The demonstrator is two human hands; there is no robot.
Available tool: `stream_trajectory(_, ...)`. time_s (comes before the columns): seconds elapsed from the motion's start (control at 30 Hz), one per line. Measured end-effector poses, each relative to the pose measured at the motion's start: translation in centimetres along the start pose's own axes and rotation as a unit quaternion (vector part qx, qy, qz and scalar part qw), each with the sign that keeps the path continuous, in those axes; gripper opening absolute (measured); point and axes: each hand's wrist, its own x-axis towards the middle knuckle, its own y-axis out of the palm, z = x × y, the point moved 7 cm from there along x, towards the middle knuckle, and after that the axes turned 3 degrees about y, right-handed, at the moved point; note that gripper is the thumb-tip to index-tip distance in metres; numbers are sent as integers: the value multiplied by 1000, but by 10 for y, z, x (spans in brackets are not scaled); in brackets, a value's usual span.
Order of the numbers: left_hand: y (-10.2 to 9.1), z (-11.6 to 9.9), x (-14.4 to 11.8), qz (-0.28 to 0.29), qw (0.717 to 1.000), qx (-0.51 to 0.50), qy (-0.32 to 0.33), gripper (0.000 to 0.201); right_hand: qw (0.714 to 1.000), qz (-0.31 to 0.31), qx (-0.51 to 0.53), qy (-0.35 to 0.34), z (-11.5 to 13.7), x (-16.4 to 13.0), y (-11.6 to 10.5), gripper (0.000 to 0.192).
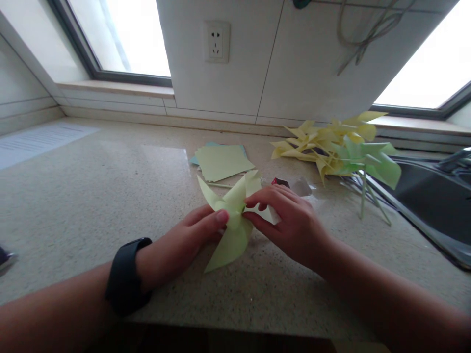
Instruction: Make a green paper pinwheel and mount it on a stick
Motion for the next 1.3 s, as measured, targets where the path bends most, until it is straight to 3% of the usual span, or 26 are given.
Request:
stream_trajectory(0.17, -4, 7, 4, -74, 996, -32, -47, 43, 1000, -3, 0, 16, 3, -1, 1, 12)
stream_trajectory(0.43, 1, 0, 9, -56, 996, -76, -12, 36, 999, 25, 28, -4, 6, 0, 7, 7)
stream_trajectory(0.67, -2, 0, 7, -67, 997, -33, -17, 43, 999, 26, 46, 0, 10, 0, 9, 13)
stream_trajectory(0.9, -2, -1, 7, -97, 995, -29, -23, 44, 999, -15, 32, 23, 10, 2, 6, 17)
stream_trajectory(1.3, -3, -11, 6, -131, 986, 93, 35, 44, 999, 34, -36, -23, 20, 0, 17, 11)
